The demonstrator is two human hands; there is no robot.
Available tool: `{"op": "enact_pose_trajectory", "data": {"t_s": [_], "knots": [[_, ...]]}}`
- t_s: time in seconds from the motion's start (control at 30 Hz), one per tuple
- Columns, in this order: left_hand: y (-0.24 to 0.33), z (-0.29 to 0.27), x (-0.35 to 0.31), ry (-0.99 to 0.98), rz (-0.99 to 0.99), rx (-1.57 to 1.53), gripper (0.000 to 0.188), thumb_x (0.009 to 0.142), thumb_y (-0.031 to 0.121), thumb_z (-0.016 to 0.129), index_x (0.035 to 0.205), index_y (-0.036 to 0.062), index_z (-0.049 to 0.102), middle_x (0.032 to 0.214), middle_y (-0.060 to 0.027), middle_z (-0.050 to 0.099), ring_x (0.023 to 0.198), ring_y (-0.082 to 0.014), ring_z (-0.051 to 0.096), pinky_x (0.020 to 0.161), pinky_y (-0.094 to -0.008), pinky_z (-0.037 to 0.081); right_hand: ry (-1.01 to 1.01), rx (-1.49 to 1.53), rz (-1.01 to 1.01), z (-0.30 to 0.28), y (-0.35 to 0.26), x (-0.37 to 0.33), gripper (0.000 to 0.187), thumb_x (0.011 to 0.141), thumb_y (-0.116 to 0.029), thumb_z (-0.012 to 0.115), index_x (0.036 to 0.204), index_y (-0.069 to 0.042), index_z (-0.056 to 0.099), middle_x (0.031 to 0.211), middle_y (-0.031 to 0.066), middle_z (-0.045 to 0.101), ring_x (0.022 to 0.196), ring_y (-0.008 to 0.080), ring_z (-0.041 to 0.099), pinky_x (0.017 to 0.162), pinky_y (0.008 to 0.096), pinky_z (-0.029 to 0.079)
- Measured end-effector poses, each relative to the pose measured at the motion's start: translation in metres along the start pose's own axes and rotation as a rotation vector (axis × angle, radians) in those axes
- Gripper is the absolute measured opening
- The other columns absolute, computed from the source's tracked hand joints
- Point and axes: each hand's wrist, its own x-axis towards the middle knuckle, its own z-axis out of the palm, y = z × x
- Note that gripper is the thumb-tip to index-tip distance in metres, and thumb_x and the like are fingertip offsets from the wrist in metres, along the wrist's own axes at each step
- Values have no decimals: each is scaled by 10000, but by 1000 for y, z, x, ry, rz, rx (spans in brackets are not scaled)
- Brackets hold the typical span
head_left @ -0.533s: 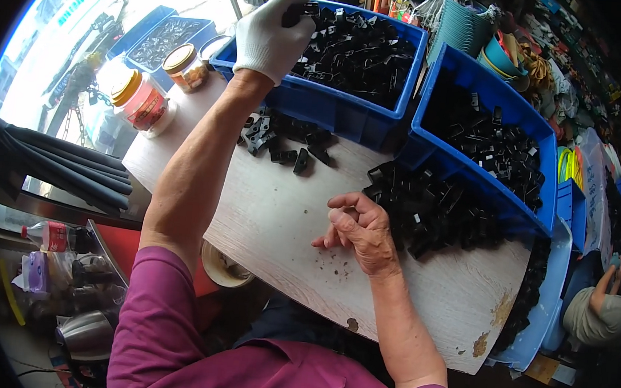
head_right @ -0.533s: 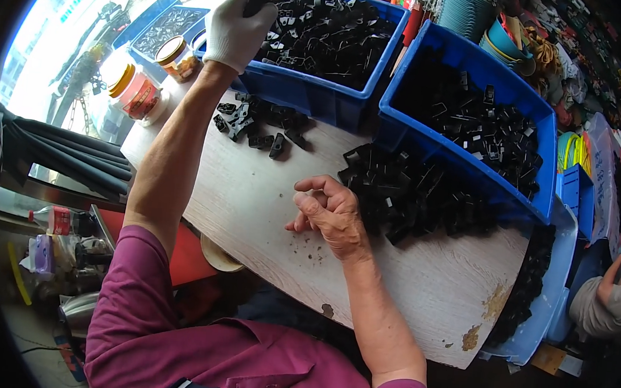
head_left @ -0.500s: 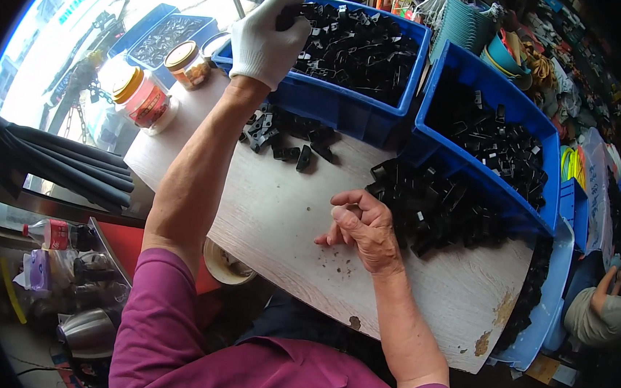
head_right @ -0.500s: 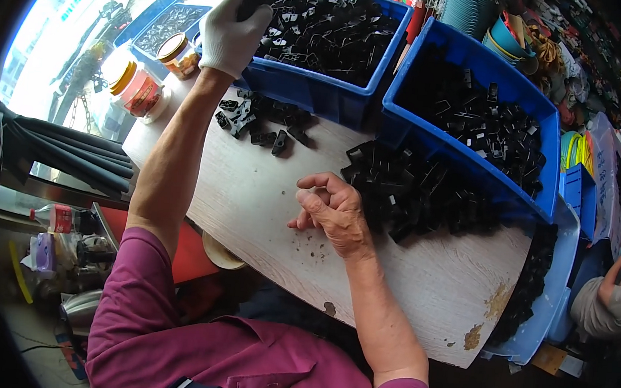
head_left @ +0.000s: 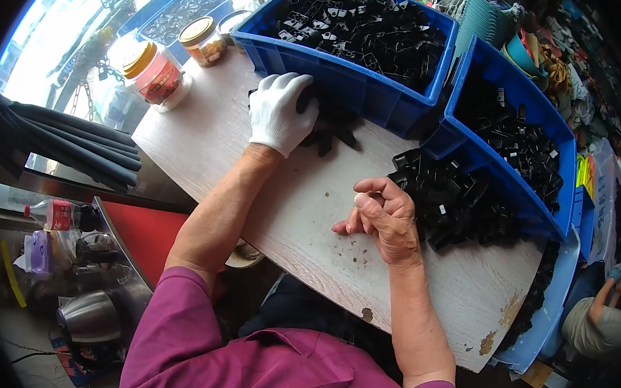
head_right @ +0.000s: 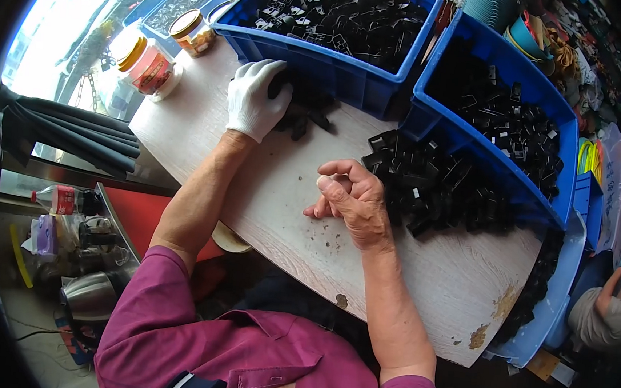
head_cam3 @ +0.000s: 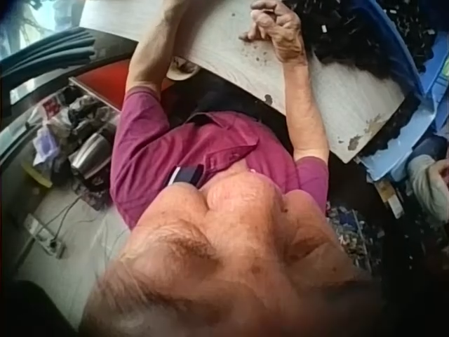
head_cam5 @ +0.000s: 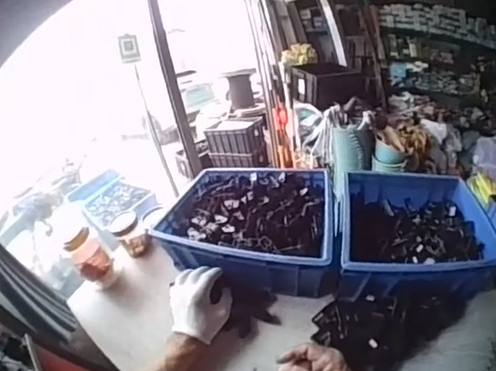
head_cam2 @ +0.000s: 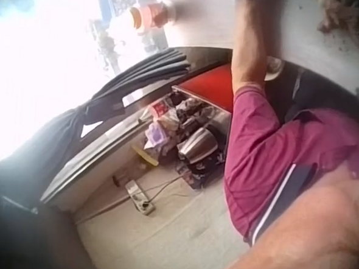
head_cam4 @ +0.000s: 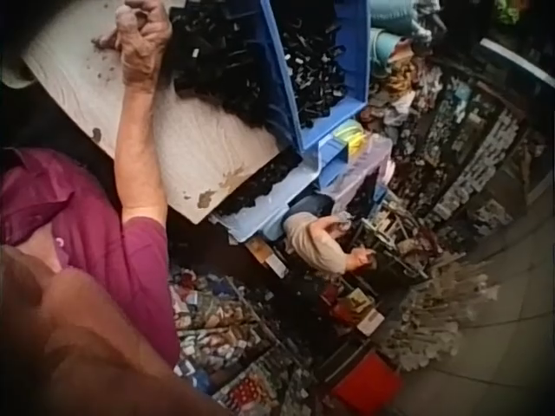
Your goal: The recorder is sorting through small black plastic hardware components on a workbench, inspecting them and moving them between piles and blue storage bins.
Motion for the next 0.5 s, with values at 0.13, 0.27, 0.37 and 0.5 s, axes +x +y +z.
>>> {"op": "enact_pose_trajectory", "data": {"t_s": [0.13, 0.27, 0.37, 0.5], "knots": [[6, -1, 3, 21, 3, 19, 383, 816, 256, 786, 1144, 68, 723, 1136, -140, 717, 1071, -356, 656, 947, -445, 512, 9, -14, -6, -4, 0, -1, 246, 983, -113, 690, 1172, 29, 624, 698, 19, 597, 640, 106, 643, 719, 400, 671], [-3, -1, 1, 88, -8, -107, 331, 870, 247, 751, 1141, 62, 713, 1153, -143, 697, 1072, -363, 643, 942, -460, 498, -4, -8, -5, -1, 1, 0, 244, 984, -111, 690, 1171, 30, 625, 699, 17, 598, 638, 104, 643, 722, 396, 666], [-1, -8, 9, 134, 38, -223, 186, 883, 69, 700, 1064, 44, 733, 1063, -153, 726, 994, -366, 674, 910, -434, 532, 8, -11, -7, 1, -1, -1, 233, 980, -113, 696, 1159, 24, 635, 684, 6, 579, 630, 101, 640, 726, 392, 661], [20, -24, 26, 147, 138, -266, 219, 896, 7, 688, 1109, 30, 733, 1126, -153, 730, 1063, -333, 685, 951, -389, 537, 17, -13, 9, 0, -2, -1, 224, 972, -109, 703, 1145, 21, 644, 658, -5, 557, 621, 101, 637, 719, 387, 660]]}}
